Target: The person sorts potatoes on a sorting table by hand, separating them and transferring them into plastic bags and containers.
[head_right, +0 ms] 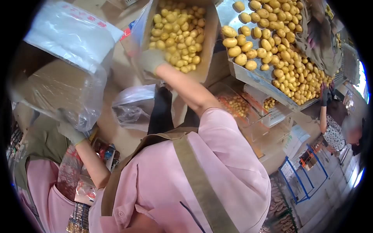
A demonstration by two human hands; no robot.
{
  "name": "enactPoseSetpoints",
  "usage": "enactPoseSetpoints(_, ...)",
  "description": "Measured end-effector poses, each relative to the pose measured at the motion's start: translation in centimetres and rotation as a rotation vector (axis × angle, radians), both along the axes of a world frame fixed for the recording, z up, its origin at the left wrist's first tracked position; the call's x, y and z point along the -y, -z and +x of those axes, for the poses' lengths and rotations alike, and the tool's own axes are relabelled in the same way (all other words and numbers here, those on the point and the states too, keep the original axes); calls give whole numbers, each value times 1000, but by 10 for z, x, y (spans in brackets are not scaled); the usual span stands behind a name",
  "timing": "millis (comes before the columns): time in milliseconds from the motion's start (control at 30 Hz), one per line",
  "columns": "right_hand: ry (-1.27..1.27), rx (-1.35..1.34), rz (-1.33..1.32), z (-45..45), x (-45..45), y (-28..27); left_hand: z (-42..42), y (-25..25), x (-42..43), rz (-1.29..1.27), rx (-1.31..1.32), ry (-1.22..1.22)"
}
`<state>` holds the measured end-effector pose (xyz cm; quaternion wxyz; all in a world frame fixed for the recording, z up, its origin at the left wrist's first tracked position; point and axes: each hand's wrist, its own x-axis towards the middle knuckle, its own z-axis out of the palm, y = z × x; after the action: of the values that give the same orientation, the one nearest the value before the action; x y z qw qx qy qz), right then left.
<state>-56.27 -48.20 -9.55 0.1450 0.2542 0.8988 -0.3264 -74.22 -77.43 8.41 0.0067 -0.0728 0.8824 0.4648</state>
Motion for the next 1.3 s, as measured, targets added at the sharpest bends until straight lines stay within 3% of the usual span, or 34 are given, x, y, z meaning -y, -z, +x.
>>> enactPoseSetpoints(167,-111,-200,-89,12,76,40,-56,-45,-104,-57,-286,109)
enactPoseSetpoints(200,-147,-49,-177,17,78,13,-69,-43,-128,57,-274,168)
enactPoseSetpoints(233,-169,-86,-190,28,97,27,-84,-33,-151,171,-264,227)
enactPoseSetpoints(300,-217,-165,-219,51,144,79,-136,3,-190,2,-488,501)
enactPoseSetpoints(367,-267,-33,-232,53,142,49,-142,15,-263,-295,-370,325)
enactPoseSetpoints(433,-298,-42,-222,61,143,45,-138,37,-320,-517,-343,370)
enactPoseSetpoints(533,-401,-122,-146,56,154,51,-133,94,-381,-421,-363,467)
enactPoseSetpoints(600,-290,-61,-173,51,151,41,-118,119,-401,-480,-314,671)
enactPoseSetpoints(667,-345,47,-199,49,138,29,-72,127,-411,-352,-247,691)
enactPoseSetpoints(733,-304,45,-202,59,128,25,-50,150,-415,-473,-215,720)
enactPoseSetpoints(800,-311,9,-175,67,124,25,-46,175,-405,-403,-162,734)
enactPoseSetpoints(967,-293,25,-233,88,96,1,-30,185,-407,-345,-105,671)
enactPoseSetpoints(1300,-323,-42,-155,92,101,10,-49,195,-435,-657,-227,728)
